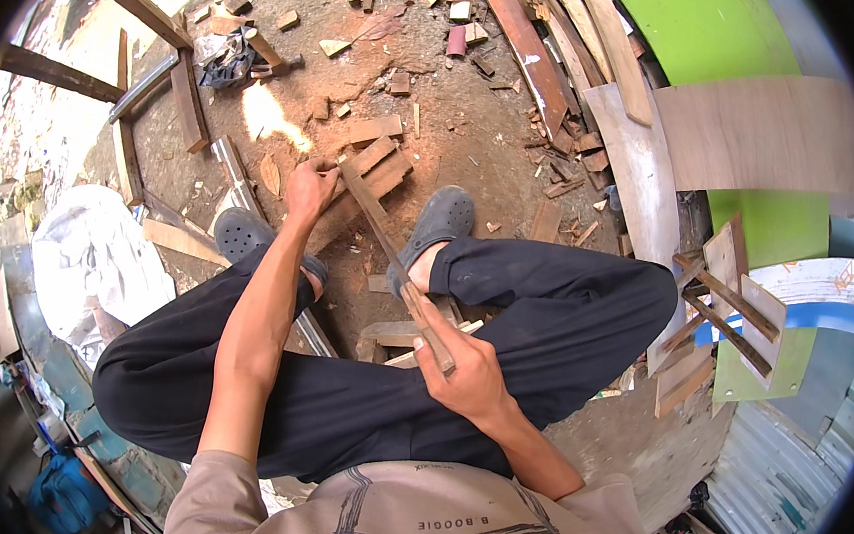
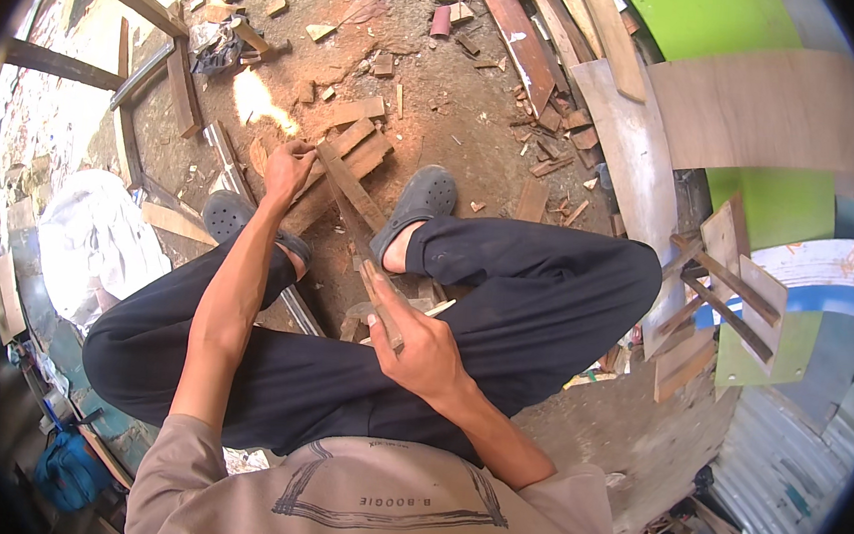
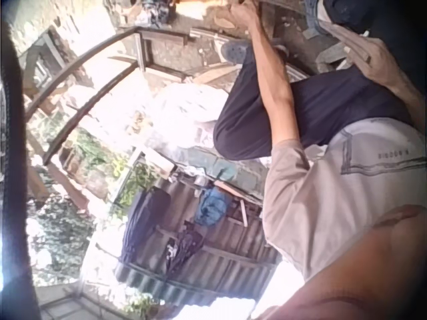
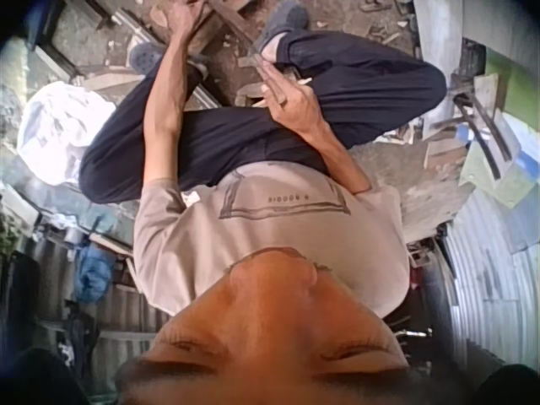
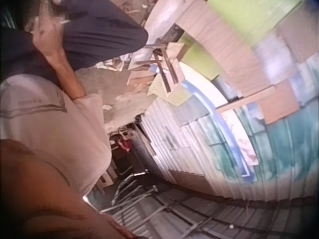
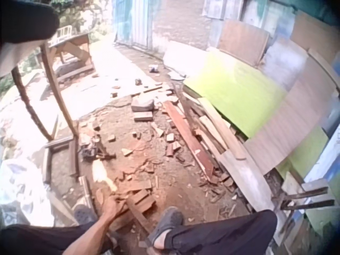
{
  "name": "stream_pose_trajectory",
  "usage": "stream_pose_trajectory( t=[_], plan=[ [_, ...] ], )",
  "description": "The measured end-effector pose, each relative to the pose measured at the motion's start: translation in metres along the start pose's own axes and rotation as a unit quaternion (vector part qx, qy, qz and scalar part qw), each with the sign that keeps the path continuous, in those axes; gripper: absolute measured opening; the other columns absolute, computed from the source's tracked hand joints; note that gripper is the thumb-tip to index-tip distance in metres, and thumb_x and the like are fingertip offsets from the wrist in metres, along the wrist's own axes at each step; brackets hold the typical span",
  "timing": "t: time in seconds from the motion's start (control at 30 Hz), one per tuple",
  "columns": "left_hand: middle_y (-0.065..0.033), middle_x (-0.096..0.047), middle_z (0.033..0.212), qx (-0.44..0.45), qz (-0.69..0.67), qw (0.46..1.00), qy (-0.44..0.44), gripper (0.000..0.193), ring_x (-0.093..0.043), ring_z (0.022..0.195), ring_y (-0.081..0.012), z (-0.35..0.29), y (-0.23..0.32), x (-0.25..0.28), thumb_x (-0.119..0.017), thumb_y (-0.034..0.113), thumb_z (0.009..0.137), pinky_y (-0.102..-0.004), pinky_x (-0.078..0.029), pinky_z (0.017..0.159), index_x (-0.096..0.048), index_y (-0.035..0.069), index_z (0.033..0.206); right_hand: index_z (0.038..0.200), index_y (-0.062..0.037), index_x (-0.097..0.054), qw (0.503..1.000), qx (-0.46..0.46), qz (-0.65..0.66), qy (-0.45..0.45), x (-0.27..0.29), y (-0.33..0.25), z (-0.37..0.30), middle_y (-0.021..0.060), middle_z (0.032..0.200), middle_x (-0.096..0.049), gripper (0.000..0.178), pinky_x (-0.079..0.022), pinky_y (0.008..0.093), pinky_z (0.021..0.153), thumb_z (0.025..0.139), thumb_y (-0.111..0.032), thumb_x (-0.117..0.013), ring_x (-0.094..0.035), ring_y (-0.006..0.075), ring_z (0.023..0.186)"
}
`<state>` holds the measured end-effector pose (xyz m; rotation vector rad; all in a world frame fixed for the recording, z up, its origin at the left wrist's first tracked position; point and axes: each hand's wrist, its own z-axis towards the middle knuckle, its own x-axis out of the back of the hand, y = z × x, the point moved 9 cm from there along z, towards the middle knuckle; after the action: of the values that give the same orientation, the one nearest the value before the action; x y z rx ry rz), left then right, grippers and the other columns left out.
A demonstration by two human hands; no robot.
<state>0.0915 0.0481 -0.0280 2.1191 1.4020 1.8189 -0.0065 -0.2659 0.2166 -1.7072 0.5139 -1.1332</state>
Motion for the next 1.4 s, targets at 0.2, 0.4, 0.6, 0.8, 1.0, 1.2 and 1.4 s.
stream_pose_trajectory(
  t=[0.2, 0.4, 0.6, 0.8, 1.0, 1.2, 1.4],
  plan=[
    [-0.0154, -0.077, 0.1, 0.014, 0.014, 1.0, 0.002, 0.032, -0.073, 0.097, -0.0363, 0.002, -0.005, 0.001, -0.068, 0.038, 0.086, -0.0459, -0.056, 0.087, -0.081, 0.017, 0.106, 0.138, 0.0071, -0.057, 0.996, -0.018, -0.057, -0.061, -0.01, -0.01, -0.004, 0.0279, 0.114, -0.071, 0.051, -0.061, 0.0376, 0.079, 0.09, -0.004, -0.069, -0.075, 0.0377, 0.096],
    [-0.0168, -0.077, 0.099, 0.027, 0.0, 1.0, 0.006, 0.032, -0.073, 0.097, -0.0382, -0.005, 0.005, 0.004, -0.066, 0.037, 0.085, -0.0468, -0.056, 0.088, -0.08, 0.015, 0.104, 0.137, 0.0081, -0.057, 0.999, -0.009, -0.038, -0.032, -0.006, -0.018, -0.008, 0.028, 0.116, -0.071, 0.05, -0.06, 0.0376, 0.081, 0.09, -0.004, -0.069, -0.074, 0.0379, 0.098],
    [-0.0158, -0.077, 0.097, 0.024, -0.018, 0.999, 0.018, 0.032, -0.073, 0.096, -0.037, 0.001, -0.006, -0.002, -0.066, 0.036, 0.084, -0.0454, -0.056, 0.086, -0.08, 0.015, 0.104, 0.14, 0.0046, -0.056, 1.0, 0.012, -0.009, 0.004, -0.006, -0.007, -0.004, 0.0278, 0.105, -0.071, 0.051, -0.059, 0.0396, 0.072, 0.092, -0.007, -0.068, -0.073, 0.0392, 0.087],
    [-0.0147, -0.078, 0.096, 0.031, -0.023, 0.999, 0.024, 0.031, -0.074, 0.093, -0.0339, 0.002, -0.008, -0.002, -0.068, 0.035, 0.083, -0.0427, -0.057, 0.085, -0.081, 0.014, 0.102, 0.141, 0.0032, -0.056, 1.0, 0.023, 0.003, 0.02, -0.005, -0.003, -0.002, 0.0283, 0.101, -0.072, 0.052, -0.059, 0.0403, 0.068, 0.092, -0.009, -0.068, -0.074, 0.0403, 0.081],
    [-0.0162, -0.078, 0.093, 0.022, -0.031, 0.999, 0.023, 0.031, -0.075, 0.088, -0.0312, 0.002, -0.006, -0.003, -0.069, 0.034, 0.084, -0.041, -0.057, 0.083, -0.081, 0.011, 0.1, 0.141, 0.0034, -0.056, 0.999, 0.039, 0.008, 0.022, -0.004, -0.005, 0.001, 0.0265, 0.102, -0.073, 0.052, -0.059, 0.0405, 0.069, 0.091, -0.009, -0.068, -0.074, 0.0397, 0.081],
    [-0.0166, -0.078, 0.091, 0.005, -0.052, 0.998, 0.022, 0.032, -0.076, 0.085, -0.0284, -0.001, 0.0, 0.001, -0.07, 0.032, 0.083, -0.0382, -0.058, 0.081, -0.081, 0.007, 0.1, 0.14, 0.0024, -0.057, 1.0, -0.001, -0.013, -0.019, -0.011, 0.008, 0.008, 0.0266, 0.105, -0.073, 0.051, -0.059, 0.0414, 0.071, 0.092, -0.01, -0.067, -0.074, 0.039, 0.081],
    [-0.0171, -0.077, 0.091, 0.027, -0.059, 0.998, 0.012, 0.033, -0.076, 0.086, -0.0312, 0.003, -0.011, -0.002, -0.071, 0.036, 0.083, -0.0403, -0.057, 0.081, -0.081, 0.01, 0.101, 0.14, 0.0025, -0.057, 1.0, 0.018, 0.011, 0.003, -0.006, 0.003, 0.01, 0.0245, 0.107, -0.073, 0.05, -0.059, 0.0412, 0.072, 0.093, -0.011, -0.067, -0.073, 0.0385, 0.077]
  ],
)
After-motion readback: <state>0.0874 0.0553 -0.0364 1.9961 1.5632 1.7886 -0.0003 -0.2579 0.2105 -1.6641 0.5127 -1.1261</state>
